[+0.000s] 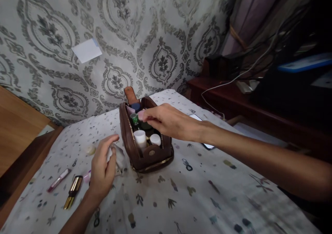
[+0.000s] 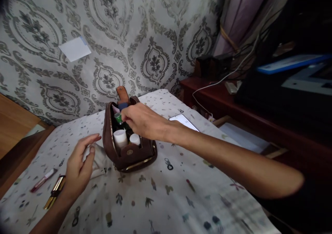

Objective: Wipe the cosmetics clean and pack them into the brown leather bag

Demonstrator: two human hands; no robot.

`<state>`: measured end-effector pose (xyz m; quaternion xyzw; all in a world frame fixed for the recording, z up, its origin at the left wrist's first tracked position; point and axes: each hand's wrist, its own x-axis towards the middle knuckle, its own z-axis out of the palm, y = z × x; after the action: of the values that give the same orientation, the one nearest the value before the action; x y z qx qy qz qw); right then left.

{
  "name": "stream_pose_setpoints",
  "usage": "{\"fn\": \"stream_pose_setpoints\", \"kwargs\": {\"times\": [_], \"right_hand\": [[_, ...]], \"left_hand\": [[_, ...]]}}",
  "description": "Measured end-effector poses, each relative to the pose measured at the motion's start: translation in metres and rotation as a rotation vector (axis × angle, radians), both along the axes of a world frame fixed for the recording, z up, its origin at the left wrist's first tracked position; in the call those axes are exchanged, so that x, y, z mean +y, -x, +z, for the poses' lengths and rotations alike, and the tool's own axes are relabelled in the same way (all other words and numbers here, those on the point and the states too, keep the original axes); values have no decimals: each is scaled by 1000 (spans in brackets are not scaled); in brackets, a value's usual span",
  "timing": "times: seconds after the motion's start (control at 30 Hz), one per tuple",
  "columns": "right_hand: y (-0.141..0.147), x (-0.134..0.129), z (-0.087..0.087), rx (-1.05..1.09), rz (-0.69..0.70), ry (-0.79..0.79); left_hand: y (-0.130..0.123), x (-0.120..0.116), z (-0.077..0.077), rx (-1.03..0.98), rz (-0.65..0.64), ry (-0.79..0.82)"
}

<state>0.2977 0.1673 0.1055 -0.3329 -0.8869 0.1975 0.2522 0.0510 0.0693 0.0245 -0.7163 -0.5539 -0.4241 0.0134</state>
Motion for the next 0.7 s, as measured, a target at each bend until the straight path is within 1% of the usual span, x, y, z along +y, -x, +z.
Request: {"fn": "stream_pose_setpoints", "kwargs": {"times": [0.1, 0.17, 0.23, 0.37, 0.43, 0.57, 0.7], "right_hand": [[7, 4, -5, -67, 52, 1], [14, 8, -6, -160, 88, 3], [21, 10, -5, -247, 105, 3], [30, 11, 3, -424, 126, -2], [32, 10, 7, -469, 139, -10], [35, 9, 9, -482, 118, -4], [37, 10, 10, -481, 101, 35]], "left_hand": [[-2, 9, -7, -201, 28, 163], [-4, 13, -10, -284, 23, 216], [-6, 14, -9, -317, 20, 240], [-5, 15, -7, -304, -4, 263], [-1, 17, -6, -278, -22, 264], [6, 21, -5, -217, -61, 271], [8, 25, -4, -159, -66, 274]]}}
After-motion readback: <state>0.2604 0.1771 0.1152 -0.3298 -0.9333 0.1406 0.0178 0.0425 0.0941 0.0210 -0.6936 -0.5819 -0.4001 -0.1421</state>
